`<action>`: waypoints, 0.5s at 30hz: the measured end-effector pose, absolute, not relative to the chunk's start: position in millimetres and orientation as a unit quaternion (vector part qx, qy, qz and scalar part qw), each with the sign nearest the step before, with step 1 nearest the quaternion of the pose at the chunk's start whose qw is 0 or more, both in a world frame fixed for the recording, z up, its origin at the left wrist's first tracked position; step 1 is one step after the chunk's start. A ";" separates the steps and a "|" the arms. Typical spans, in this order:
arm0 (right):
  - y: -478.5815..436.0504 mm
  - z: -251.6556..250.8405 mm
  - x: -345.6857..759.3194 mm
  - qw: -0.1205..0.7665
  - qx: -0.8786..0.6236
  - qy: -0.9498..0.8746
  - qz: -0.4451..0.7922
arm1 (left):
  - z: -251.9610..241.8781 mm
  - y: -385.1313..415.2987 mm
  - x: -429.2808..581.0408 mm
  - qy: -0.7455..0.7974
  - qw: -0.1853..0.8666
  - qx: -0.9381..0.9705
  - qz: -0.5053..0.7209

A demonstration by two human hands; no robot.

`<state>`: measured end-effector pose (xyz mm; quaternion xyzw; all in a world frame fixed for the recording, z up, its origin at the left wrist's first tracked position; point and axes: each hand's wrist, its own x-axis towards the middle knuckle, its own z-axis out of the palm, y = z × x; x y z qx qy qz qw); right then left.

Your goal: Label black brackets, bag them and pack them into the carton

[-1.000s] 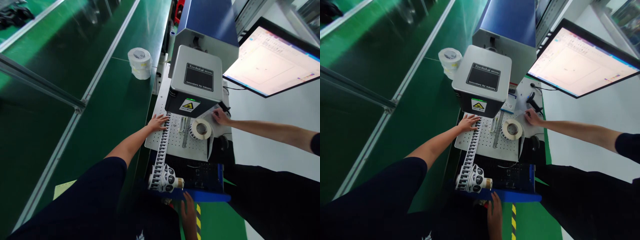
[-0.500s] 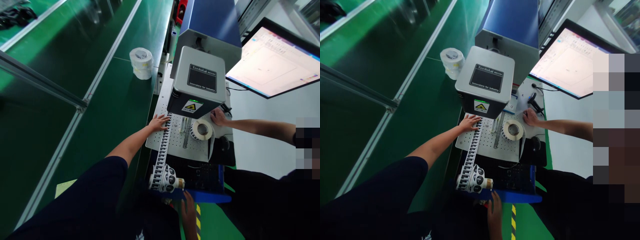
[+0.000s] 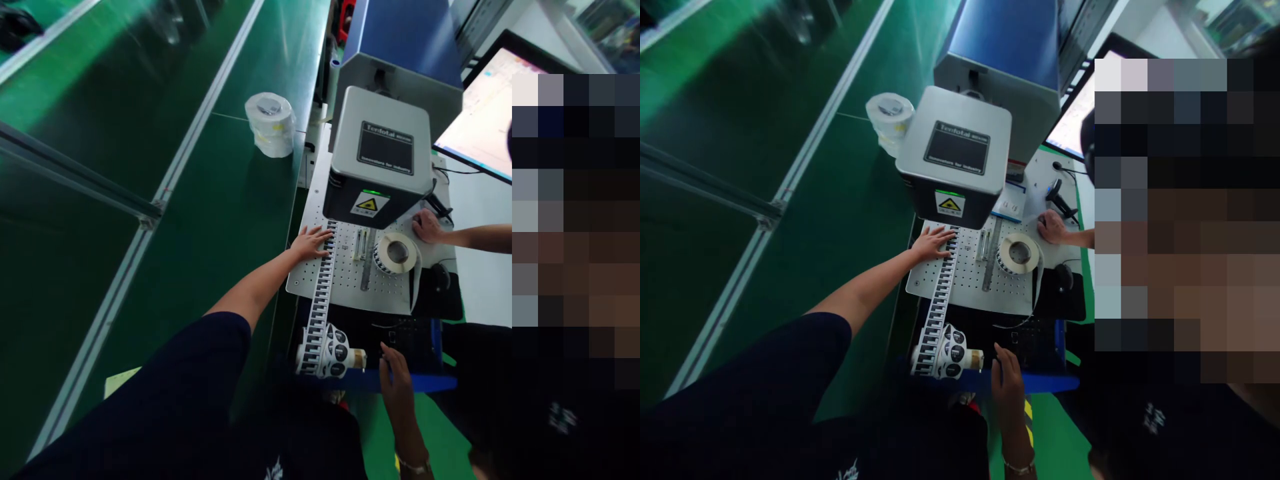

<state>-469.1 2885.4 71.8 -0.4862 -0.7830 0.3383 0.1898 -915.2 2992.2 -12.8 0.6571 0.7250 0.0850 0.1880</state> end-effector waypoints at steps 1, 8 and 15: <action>2884.8 69.9 -466.9 0.185 -0.497 -0.775 0.343 | -11.9 2991.8 -915.0 0.724 0.189 0.658 0.084; 2871.2 34.7 -422.6 0.154 -0.639 -0.686 0.313 | -15.6 2990.3 -913.2 0.715 0.200 0.664 0.091; 2894.7 52.0 -463.0 0.144 -0.556 -0.733 0.364 | -13.7 2990.9 -913.1 0.719 0.194 0.663 0.081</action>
